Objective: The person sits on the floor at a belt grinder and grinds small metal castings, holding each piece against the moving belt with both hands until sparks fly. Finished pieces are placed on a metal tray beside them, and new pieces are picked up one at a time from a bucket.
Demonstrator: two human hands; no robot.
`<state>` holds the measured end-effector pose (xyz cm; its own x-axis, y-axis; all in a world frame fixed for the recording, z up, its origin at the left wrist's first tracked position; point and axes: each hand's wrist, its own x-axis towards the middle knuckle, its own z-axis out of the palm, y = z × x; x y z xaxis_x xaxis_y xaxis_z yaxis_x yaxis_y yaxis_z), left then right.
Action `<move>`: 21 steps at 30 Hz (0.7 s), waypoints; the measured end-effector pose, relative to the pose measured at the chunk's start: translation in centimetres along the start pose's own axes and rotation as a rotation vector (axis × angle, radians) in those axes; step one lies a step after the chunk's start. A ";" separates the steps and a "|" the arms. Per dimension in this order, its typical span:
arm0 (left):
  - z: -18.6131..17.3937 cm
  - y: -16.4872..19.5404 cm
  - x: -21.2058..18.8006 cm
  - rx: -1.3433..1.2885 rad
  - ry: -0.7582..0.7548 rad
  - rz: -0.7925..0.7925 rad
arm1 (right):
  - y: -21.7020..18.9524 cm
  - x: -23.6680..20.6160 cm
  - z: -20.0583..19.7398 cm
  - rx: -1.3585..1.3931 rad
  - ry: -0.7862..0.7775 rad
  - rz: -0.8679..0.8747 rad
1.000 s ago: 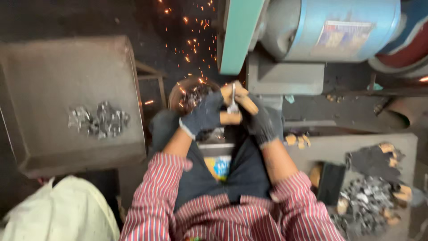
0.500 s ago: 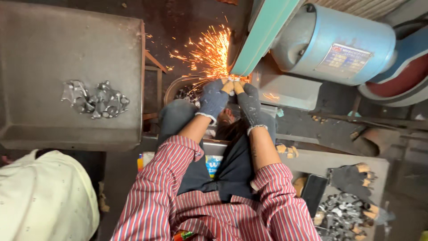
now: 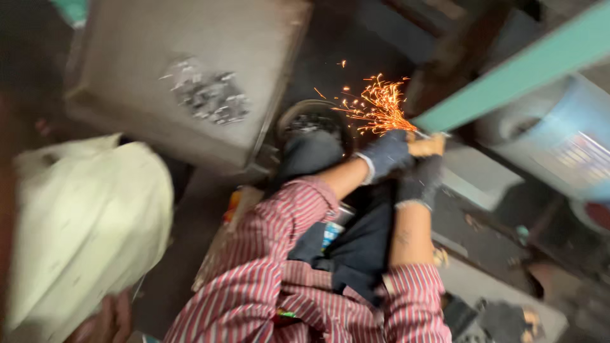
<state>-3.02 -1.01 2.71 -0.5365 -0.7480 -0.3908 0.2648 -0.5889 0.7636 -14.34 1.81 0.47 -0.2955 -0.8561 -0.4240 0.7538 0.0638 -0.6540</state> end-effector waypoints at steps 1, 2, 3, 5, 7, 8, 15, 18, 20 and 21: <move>-0.6 0.6 -0.4 0.235 -0.083 0.169 | 0.2 -0.4 0.2 0.009 -0.028 -0.045; -1.4 1.6 -0.9 0.478 -0.181 0.321 | -0.2 -1.4 0.1 0.022 -0.045 -0.101; -2.9 3.0 -1.9 0.703 -0.093 0.390 | -0.2 -2.7 0.2 -0.120 -0.041 -0.198; -8.1 6.7 -5.5 1.148 0.080 0.518 | -0.4 -5.7 0.8 -0.296 -0.069 -0.289; -14.1 10.4 -9.7 1.278 0.374 0.717 | -1.3 -8.3 2.4 -0.362 -0.126 -0.269; -17.9 12.6 -11.4 1.343 0.601 0.597 | -1.5 -9.3 3.5 -0.635 -0.093 -0.272; -28.3 15.5 -16.9 1.807 0.938 0.172 | 0.3 -13.7 11.0 -1.364 -0.369 -0.102; -23.2 14.7 -16.6 1.446 1.019 0.552 | 1.9 -13.9 11.4 -1.489 -0.404 0.047; -16.9 12.9 -16.9 1.115 0.862 0.843 | 2.5 -13.9 10.6 -1.269 -0.387 0.058; -13.3 11.5 -16.9 0.945 0.720 0.975 | 2.8 -13.6 10.2 -1.011 -0.392 0.001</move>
<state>19.78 0.78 11.29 0.1003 -0.8636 0.4941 -0.4664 0.3979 0.7901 -2.24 8.42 10.81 0.0484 -0.9487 -0.3123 -0.1322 0.3039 -0.9435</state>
